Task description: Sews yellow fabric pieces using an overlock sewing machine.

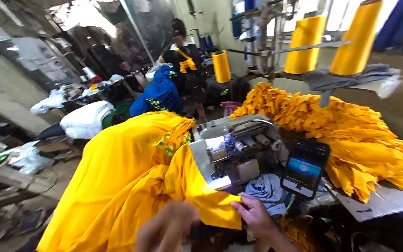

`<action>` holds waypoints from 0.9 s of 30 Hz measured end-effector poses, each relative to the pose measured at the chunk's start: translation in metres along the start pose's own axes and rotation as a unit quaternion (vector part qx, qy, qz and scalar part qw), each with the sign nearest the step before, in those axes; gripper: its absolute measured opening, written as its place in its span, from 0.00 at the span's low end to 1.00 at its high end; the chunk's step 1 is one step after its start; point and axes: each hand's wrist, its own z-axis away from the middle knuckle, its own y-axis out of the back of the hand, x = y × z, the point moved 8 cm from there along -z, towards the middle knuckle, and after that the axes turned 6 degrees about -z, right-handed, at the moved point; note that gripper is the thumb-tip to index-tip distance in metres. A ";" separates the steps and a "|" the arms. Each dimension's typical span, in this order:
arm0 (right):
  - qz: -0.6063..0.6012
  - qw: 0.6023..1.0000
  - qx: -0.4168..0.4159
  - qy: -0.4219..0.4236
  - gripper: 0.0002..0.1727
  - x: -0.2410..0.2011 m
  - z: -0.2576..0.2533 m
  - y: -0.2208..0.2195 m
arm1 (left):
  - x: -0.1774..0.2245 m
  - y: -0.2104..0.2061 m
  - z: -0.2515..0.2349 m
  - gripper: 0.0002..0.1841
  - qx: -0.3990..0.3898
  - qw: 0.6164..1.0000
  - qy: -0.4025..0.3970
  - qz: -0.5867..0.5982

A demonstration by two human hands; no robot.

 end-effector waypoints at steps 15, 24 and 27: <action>-0.121 0.973 -0.060 -0.188 0.14 -0.008 0.005 -0.068 | -0.124 0.056 -0.048 0.21 0.074 0.872 0.018 -0.484; -0.206 0.951 -0.026 -0.231 0.08 0.003 0.005 -0.078 | -0.123 -0.025 0.061 0.12 -0.006 0.971 0.117 -0.209; -0.227 0.942 -0.029 -0.245 0.10 0.008 0.003 -0.078 | -0.152 -0.032 0.074 0.06 0.025 0.977 0.151 -0.147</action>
